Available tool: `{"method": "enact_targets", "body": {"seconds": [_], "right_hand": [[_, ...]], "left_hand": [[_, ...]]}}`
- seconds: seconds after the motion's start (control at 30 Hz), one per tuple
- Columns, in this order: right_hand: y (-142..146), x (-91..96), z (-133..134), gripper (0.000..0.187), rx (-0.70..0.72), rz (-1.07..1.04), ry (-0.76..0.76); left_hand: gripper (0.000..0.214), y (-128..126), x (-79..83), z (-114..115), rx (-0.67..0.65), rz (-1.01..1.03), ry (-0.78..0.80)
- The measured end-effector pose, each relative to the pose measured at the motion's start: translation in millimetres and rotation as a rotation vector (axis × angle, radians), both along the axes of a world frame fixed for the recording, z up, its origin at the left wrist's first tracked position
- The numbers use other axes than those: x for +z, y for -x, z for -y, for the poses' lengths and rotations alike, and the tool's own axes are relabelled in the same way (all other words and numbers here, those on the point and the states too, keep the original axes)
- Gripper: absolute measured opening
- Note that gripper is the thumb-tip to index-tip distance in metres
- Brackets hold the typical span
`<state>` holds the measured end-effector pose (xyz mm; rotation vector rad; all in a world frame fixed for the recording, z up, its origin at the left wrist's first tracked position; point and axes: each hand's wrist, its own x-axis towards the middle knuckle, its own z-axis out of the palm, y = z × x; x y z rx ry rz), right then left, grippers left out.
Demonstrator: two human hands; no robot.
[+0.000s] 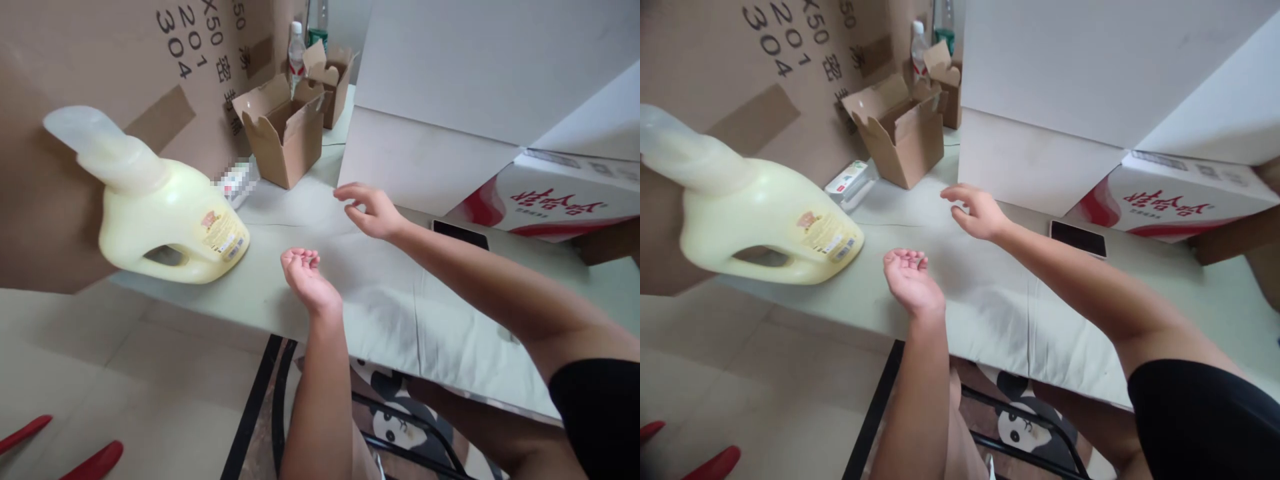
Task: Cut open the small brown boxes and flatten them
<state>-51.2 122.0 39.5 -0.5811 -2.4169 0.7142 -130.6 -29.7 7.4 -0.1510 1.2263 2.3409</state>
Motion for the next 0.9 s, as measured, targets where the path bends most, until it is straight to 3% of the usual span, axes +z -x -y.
{"method": "enact_targets", "body": {"seconds": [0.13,0.3,0.43,0.53,0.67,0.77,0.9], "right_hand": [[77,16.4,-20,0.051,0.042,0.050,-0.002],[181,30.7,-43,0.036,-0.057,0.106,0.011],[208,25.3,-60,0.017,-0.189,0.214,-0.012],[188,19.8,-56,0.025,-0.240,0.125,-0.063],[122,18.6,-23,0.031,-0.216,-0.039,-0.069],[47,19.3,14,0.022,-0.272,-0.143,-0.071],[-76,16.9,63,0.015,-0.373,-0.294,-0.037]], "left_hand": [[0.016,-6,-3.0,-4,-0.023,-0.040,-0.015],[0.011,4,-2.0,-7,-0.059,-0.025,0.012],[0.009,9,-2.1,-11,-0.099,0.006,0.032],[0.008,11,-4.3,-13,-0.079,-0.032,0.069],[0.008,14,-5.9,-5,0.118,-0.163,0.123],[0.007,19,-6.3,6,0.226,-0.214,0.118],[0.013,26,-6.5,14,0.171,-0.290,0.107]]}}
